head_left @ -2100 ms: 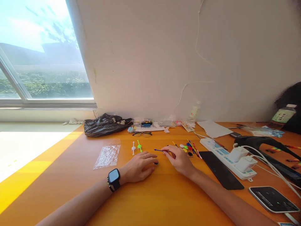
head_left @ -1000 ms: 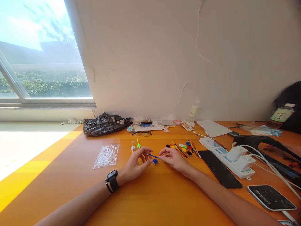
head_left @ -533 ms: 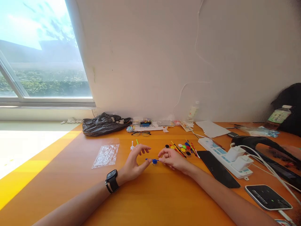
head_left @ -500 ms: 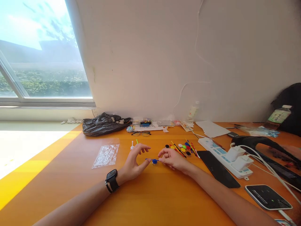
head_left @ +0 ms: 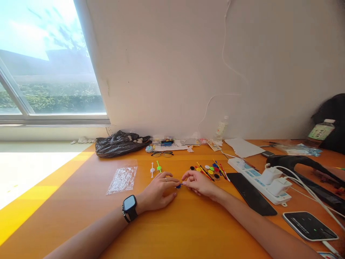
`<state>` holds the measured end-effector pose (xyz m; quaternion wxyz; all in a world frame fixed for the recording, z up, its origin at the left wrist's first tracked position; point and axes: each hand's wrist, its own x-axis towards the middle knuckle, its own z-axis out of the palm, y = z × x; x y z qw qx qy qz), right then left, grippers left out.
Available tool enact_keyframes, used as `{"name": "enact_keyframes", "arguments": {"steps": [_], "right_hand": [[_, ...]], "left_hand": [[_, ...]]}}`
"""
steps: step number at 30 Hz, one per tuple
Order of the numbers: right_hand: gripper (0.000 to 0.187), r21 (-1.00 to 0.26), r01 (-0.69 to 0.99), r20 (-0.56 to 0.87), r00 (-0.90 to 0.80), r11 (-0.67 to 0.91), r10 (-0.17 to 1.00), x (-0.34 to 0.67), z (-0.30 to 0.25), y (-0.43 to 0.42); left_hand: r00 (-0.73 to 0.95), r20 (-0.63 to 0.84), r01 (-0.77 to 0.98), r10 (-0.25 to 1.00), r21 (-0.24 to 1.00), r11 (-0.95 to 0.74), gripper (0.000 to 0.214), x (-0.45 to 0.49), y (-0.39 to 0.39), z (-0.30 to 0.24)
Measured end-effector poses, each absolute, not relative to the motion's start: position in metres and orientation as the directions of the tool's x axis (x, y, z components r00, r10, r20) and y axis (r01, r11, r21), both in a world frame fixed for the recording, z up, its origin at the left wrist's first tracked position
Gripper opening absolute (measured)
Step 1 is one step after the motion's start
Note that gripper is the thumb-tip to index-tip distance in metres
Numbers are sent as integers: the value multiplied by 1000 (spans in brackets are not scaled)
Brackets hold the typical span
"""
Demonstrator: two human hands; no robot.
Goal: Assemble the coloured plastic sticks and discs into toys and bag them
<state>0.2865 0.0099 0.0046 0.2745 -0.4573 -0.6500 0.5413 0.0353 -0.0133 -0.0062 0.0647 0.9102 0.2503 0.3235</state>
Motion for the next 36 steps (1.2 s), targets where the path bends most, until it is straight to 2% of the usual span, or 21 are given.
{"name": "enact_keyframes", "arguments": {"steps": [8, 17, 23, 28, 36], "right_hand": [[36, -956, 292, -100, -397, 23, 912, 285, 5, 7], [36, -948, 316, -95, -384, 34, 918, 281, 4, 7], [31, -923, 344, 20, -399, 170, 917, 283, -5, 11], [26, -848, 411, 183, -366, 335, 912, 290, -7, 16], [32, -828, 441, 263, -242, 347, 934, 297, 9, 15]], "left_hand": [[695, 513, 417, 505, 285, -863, 21, 36, -15, 1], [712, 480, 399, 513, 325, -857, 18, 42, -19, 8], [724, 462, 401, 512, 322, -857, 20, 44, -20, 9], [682, 507, 406, 526, 335, -850, 19, 44, -18, -1], [673, 526, 457, 520, 257, -851, 17, 44, -15, -11]]}}
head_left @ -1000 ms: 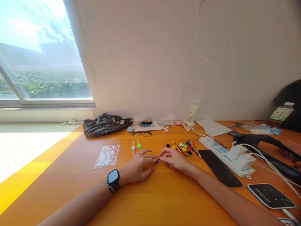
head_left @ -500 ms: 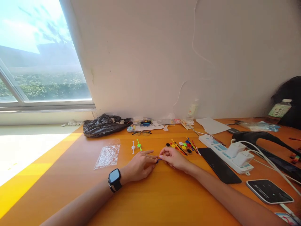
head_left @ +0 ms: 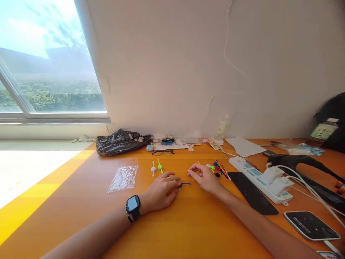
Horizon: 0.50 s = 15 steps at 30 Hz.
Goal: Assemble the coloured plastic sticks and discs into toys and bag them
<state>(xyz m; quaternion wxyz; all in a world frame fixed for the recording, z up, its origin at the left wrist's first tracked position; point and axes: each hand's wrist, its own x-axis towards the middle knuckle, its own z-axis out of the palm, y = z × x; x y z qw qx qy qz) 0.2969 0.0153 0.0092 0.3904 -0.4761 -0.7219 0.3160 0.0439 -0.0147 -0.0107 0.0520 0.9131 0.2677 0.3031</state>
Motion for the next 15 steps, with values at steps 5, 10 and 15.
{"name": "enact_keyframes", "arguments": {"steps": [5, 10, 15], "right_hand": [[34, -829, 425, 260, -282, 364, 923, 293, 8, 10], [38, -850, 412, 183, -352, 328, 918, 288, 7, 5], [39, -873, 352, 176, -419, 338, 891, 284, 12, -3]], "left_hand": [[658, 526, 512, 538, 212, -833, 20, 43, -14, -13], [659, 514, 525, 549, 209, -825, 25, 42, -13, -15], [665, 487, 537, 566, 215, -816, 30, 42, -17, -8]]}}
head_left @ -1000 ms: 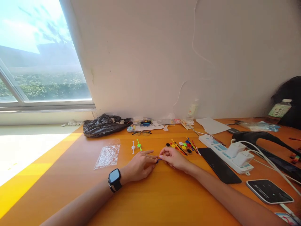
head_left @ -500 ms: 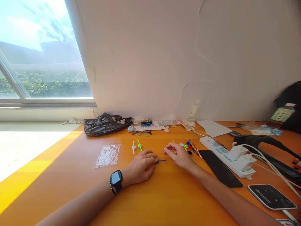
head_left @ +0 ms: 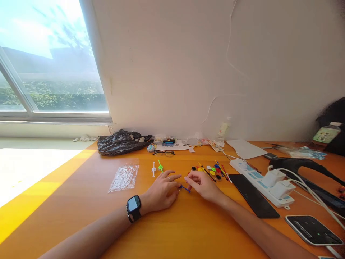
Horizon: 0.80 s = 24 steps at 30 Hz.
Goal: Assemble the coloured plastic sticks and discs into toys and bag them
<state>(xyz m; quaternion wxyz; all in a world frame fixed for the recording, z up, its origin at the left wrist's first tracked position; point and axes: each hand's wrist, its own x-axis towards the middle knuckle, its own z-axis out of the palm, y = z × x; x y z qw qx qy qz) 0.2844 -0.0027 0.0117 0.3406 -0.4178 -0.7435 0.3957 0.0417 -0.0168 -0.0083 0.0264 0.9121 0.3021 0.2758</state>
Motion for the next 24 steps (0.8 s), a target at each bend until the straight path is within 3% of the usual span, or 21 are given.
{"name": "enact_keyframes", "arguments": {"steps": [7, 11, 14, 18, 24], "right_hand": [[30, -914, 241, 132, -581, 325, 803, 276, 8, -17], [25, -882, 280, 185, -533, 378, 826, 279, 4, -11], [27, -754, 425, 269, -495, 500, 826, 286, 1, -4], [35, -472, 562, 311, -615, 680, 724, 290, 0, -4], [27, -233, 668, 379, -607, 707, 698, 285, 12, -11]], "left_hand": [[712, 418, 522, 564, 224, -823, 31, 37, -25, 10], [710, 410, 532, 573, 220, -818, 31, 37, -25, 9], [685, 424, 560, 593, 214, -800, 32, 37, -25, 7], [643, 437, 605, 628, 213, -767, 34, 37, -28, 8], [630, 419, 629, 653, 218, -746, 30, 39, -31, 10]]}}
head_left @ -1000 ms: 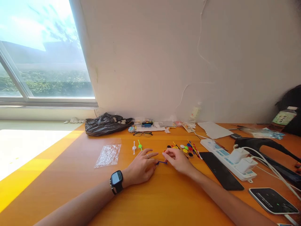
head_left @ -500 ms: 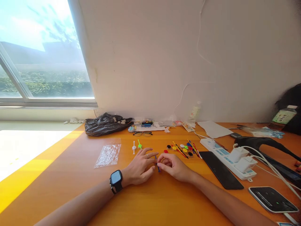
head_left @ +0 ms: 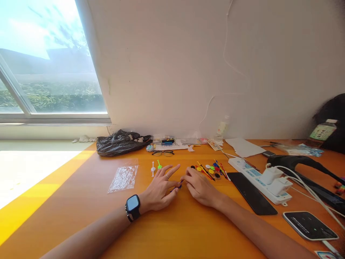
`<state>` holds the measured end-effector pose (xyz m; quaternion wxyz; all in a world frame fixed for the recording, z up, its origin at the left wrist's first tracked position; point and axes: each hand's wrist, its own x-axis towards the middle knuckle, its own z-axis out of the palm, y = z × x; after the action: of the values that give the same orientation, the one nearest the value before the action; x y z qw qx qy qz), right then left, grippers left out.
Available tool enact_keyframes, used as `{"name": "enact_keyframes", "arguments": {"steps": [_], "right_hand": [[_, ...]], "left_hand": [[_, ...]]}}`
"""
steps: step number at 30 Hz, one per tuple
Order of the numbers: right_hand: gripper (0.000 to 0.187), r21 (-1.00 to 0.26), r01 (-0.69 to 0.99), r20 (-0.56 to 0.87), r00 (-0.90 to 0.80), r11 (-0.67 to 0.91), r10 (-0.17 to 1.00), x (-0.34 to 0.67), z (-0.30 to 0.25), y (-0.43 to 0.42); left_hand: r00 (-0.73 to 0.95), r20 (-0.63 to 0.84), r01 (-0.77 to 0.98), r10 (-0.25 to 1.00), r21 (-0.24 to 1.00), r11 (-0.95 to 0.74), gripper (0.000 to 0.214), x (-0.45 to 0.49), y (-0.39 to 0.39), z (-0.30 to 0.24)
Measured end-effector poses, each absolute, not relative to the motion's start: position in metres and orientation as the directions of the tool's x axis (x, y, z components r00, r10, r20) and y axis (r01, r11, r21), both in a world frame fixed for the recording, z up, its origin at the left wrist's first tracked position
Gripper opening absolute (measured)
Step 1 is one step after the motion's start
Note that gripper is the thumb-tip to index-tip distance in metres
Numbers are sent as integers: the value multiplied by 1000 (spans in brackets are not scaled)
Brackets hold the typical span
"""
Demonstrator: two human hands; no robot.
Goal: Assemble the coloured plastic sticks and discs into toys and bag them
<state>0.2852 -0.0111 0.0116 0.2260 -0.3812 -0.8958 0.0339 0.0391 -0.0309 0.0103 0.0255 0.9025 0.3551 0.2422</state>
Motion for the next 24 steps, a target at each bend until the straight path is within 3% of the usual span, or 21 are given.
{"name": "enact_keyframes", "arguments": {"steps": [3, 8, 13, 18, 24], "right_hand": [[22, -224, 686, 384, -590, 692, 710, 287, 15, -9], [21, -356, 561, 321, -678, 747, 662, 289, 10, -11], [35, -447, 401, 308, -770, 800, 558, 284, 8, -20], [32, -449, 576, 328, -604, 682, 726, 285, 10, -15], [32, -281, 682, 306, -603, 675, 736, 291, 2, -4]], "left_hand": [[626, 421, 636, 657, 213, -742, 29, 40, -31, 10], [635, 421, 625, 648, 212, -751, 27, 40, -30, 11], [649, 407, 618, 643, 212, -757, 32, 38, -31, 14], [647, 407, 622, 644, 207, -755, 33, 38, -31, 13], [637, 410, 630, 653, 212, -747, 31, 39, -30, 12]]}}
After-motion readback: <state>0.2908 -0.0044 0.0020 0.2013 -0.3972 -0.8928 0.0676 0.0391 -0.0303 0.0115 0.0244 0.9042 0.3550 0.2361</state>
